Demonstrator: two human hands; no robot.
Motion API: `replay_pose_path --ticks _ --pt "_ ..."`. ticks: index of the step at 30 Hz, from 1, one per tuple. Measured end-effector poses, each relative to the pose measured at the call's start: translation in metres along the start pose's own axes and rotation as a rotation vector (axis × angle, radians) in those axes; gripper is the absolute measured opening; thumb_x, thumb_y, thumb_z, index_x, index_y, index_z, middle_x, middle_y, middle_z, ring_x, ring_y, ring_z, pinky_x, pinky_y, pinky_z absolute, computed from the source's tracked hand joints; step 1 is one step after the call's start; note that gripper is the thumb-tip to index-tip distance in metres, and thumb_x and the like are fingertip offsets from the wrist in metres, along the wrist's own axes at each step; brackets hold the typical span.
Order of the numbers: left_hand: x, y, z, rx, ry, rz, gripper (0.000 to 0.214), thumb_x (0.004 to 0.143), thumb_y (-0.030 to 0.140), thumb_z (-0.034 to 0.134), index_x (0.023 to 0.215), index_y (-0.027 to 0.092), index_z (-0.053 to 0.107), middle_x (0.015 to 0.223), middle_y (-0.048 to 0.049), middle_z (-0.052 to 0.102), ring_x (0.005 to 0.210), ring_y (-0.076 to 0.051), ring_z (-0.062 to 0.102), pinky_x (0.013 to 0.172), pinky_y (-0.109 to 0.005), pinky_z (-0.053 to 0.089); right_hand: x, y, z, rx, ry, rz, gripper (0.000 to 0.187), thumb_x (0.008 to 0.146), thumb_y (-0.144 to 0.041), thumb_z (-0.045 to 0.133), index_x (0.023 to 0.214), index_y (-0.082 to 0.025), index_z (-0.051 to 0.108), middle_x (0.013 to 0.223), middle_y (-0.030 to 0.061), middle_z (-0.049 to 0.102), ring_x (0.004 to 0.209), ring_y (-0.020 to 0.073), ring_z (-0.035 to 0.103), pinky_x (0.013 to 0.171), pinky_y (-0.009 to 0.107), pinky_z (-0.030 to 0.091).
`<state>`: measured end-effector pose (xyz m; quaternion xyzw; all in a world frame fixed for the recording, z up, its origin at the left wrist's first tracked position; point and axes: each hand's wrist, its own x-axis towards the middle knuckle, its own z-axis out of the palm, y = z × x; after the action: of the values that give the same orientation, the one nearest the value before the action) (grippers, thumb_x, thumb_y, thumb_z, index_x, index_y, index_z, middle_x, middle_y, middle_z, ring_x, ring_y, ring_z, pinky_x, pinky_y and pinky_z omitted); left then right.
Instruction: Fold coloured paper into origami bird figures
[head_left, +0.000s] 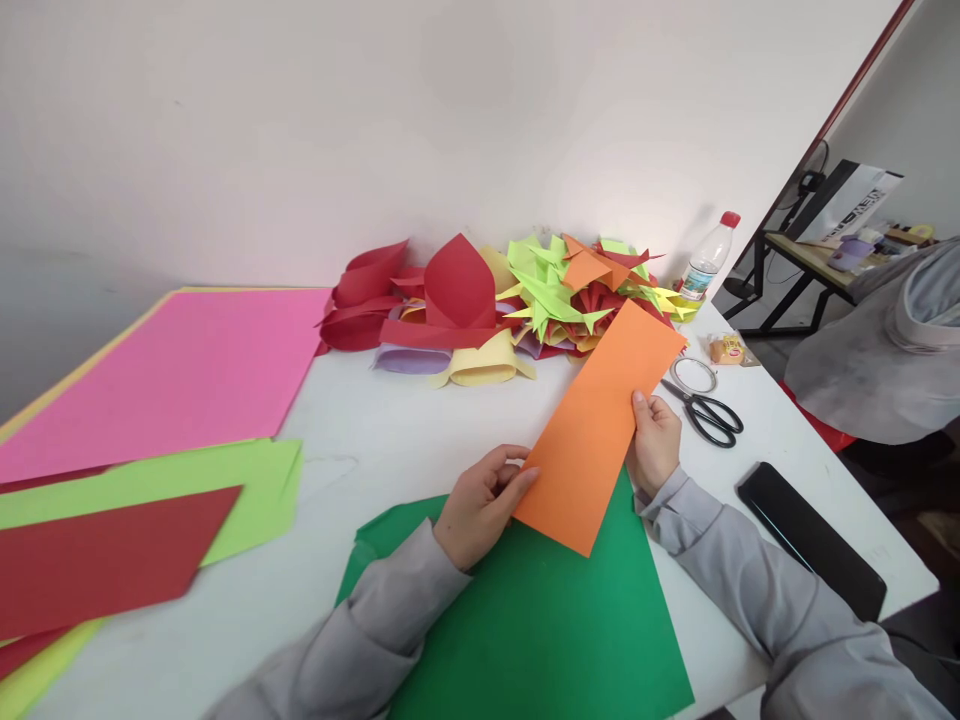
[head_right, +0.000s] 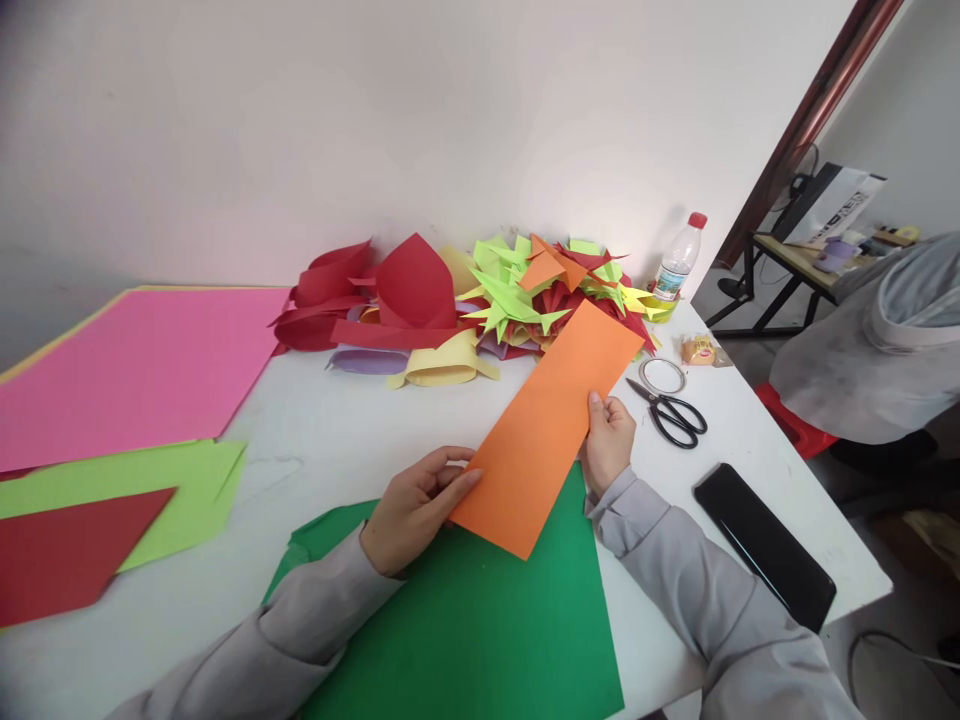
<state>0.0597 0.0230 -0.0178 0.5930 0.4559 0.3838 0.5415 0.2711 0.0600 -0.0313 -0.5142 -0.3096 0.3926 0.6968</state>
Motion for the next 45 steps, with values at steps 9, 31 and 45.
replay_pose_path --ticks 9,31,45 --pt "0.0014 -0.0023 -0.0013 -0.003 0.053 -0.023 0.036 0.073 0.049 0.062 0.090 0.018 0.053 0.043 0.0125 0.036 0.036 -0.008 0.035 0.038 -0.020 0.033 -0.0013 -0.0019 0.0012 0.108 -0.025 0.049 0.039 0.069 -0.051 0.072 0.067 -0.020 0.049 0.063 -0.0036 0.057 0.057 0.0130 0.053 0.056 0.028 0.045" --pt "0.0002 -0.0006 -0.0028 0.060 0.069 -0.026 0.037 0.074 0.055 0.057 0.075 0.018 0.060 0.044 0.0092 0.034 0.038 -0.010 0.038 0.039 -0.023 0.038 0.0009 -0.0036 0.0015 0.177 -0.027 0.087 0.043 0.063 -0.053 0.076 0.069 -0.020 0.049 0.064 -0.0040 0.059 0.056 0.0121 0.054 0.056 0.027 0.047" --pt "0.0000 0.0046 -0.0034 0.231 0.037 0.108 0.043 0.078 0.047 0.047 0.047 0.022 0.029 0.045 0.0071 0.024 0.044 -0.007 0.023 0.042 -0.022 0.022 0.0034 -0.0041 -0.0016 0.170 0.018 0.085 0.042 0.064 -0.052 0.076 0.067 -0.019 0.050 0.064 -0.0038 0.061 0.058 0.0122 0.055 0.057 0.027 0.047"
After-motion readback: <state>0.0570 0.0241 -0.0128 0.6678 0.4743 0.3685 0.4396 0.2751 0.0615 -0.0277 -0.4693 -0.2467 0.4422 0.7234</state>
